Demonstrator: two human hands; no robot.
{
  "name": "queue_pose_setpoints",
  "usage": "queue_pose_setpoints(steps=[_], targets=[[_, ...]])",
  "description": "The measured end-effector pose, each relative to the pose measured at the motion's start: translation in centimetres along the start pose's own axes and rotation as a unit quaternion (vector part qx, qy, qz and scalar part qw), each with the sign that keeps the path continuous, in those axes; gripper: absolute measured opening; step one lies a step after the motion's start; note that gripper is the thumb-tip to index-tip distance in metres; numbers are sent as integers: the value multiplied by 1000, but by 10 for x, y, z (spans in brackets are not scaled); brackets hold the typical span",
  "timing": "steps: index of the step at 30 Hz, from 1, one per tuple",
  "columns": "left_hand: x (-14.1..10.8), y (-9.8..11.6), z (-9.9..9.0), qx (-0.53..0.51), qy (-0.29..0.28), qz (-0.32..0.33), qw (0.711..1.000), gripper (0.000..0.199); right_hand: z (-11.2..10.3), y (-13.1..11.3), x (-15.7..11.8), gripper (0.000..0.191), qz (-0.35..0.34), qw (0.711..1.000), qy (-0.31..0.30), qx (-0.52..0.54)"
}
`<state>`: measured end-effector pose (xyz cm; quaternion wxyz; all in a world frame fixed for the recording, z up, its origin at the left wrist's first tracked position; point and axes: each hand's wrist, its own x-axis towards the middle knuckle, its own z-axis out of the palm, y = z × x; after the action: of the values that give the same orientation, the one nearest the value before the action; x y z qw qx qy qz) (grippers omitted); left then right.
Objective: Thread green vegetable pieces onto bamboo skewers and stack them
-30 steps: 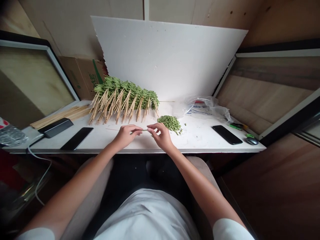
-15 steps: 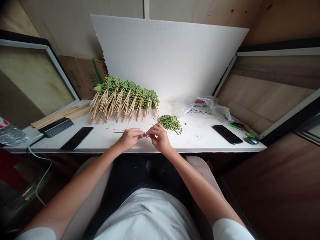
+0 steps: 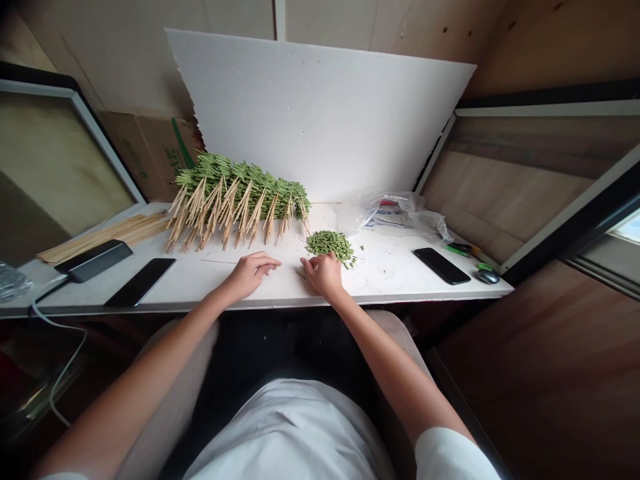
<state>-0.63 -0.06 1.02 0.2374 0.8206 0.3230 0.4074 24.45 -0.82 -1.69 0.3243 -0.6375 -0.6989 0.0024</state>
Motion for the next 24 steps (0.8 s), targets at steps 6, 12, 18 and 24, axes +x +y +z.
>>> queue_pose_setpoints(steps=[6,12,18,24], targets=[[-1,2,2,-25,18,-69,997,25,-14,-13,3,49,-38,991,-7,127],[-2,7,5,-105,44,-76,991,33,-15,-36,-10,38,-159,930,-83,321],[0,4,-1,-101,10,-93,990,32,-15,-39,-12,29,-162,936,20,310],[1,6,-2,-42,32,-73,996,18,-17,-33,-9,26,-158,946,44,280]])
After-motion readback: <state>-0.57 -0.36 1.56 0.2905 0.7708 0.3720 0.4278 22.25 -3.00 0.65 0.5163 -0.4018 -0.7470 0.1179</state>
